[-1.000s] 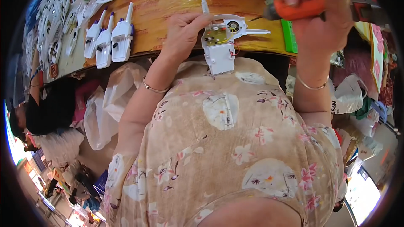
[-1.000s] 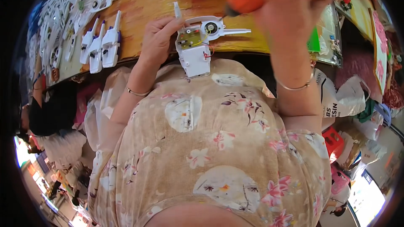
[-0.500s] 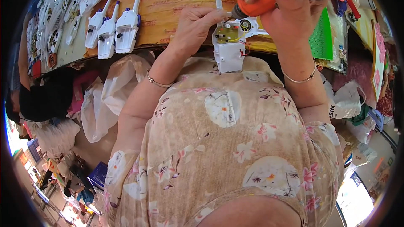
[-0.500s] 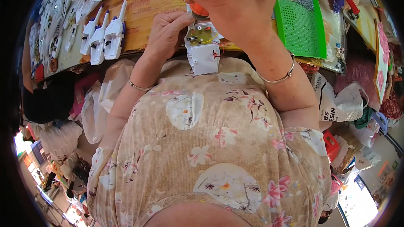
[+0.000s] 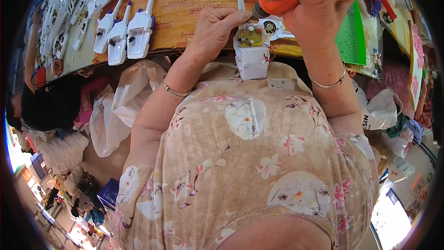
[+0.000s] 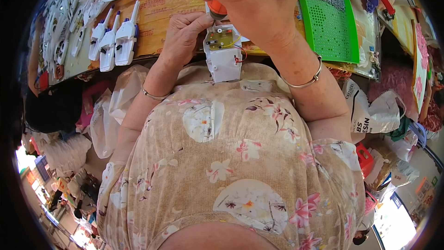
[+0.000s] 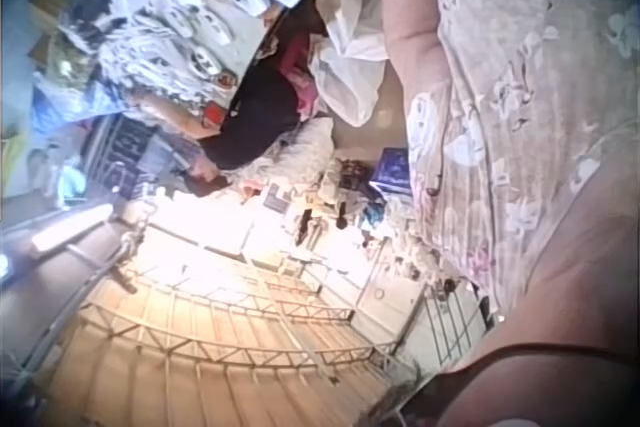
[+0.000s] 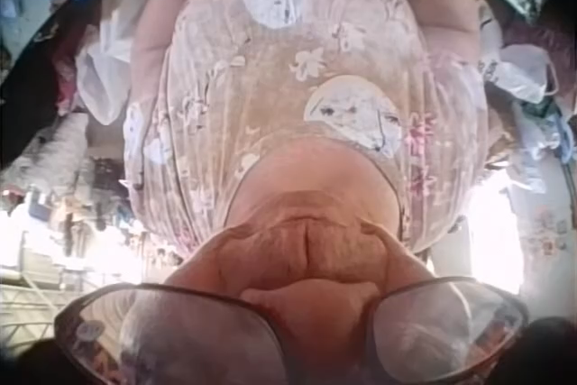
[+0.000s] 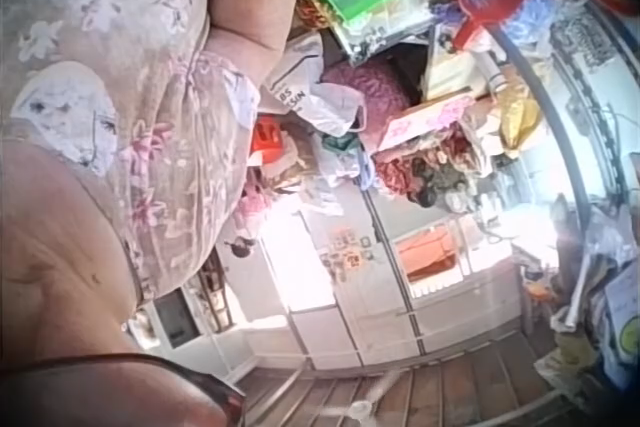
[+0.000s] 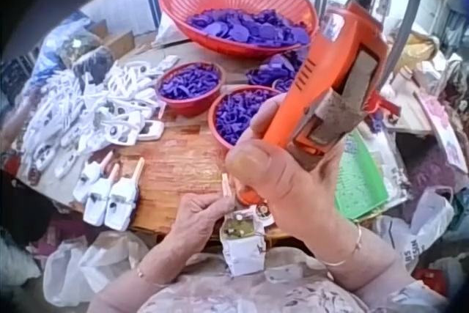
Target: The recorder is assembling plastic toy walkie-talkies at a workbench, using a glue gun to fix internal components and then closing the casing.
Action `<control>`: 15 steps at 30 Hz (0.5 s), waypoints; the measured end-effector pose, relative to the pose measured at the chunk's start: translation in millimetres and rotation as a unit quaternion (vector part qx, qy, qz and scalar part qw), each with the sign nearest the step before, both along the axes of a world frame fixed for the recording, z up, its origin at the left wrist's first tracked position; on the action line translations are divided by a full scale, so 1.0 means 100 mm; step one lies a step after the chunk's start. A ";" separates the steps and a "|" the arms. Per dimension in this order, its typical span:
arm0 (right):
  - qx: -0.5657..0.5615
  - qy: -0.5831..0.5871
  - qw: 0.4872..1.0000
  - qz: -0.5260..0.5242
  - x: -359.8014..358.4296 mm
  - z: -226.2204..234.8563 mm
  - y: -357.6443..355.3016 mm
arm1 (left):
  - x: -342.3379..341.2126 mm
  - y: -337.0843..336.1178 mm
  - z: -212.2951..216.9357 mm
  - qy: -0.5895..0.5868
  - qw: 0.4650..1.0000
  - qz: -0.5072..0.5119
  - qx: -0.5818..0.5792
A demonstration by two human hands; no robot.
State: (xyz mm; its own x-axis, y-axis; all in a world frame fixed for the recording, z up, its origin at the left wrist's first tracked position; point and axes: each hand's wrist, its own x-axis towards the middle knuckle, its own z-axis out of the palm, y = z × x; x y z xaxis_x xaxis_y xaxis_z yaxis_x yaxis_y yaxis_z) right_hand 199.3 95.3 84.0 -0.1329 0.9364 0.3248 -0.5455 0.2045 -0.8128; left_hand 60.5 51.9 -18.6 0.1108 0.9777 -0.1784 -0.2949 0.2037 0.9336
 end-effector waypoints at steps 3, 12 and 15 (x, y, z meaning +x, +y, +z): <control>0.031 -0.121 0.992 0.002 0.07 0.11 -0.02 | 0.01 -0.02 0.02 -0.002 1.000 0.005 -0.001; 0.247 0.110 0.962 0.043 -0.15 -0.20 0.21 | 0.07 0.03 -0.03 0.022 0.999 0.034 0.003; 0.305 0.084 0.948 0.025 -0.12 -0.22 0.25 | 0.09 0.04 -0.05 0.017 0.999 0.037 0.013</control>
State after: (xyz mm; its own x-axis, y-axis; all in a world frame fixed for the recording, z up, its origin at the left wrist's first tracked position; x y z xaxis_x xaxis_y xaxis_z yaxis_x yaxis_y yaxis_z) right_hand 187.8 120.7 62.4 -0.0703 0.5619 0.8242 -0.6777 0.5794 -0.4528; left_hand 69.6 56.2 -24.0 0.0324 0.9874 -0.1552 -0.2760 0.1580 0.9481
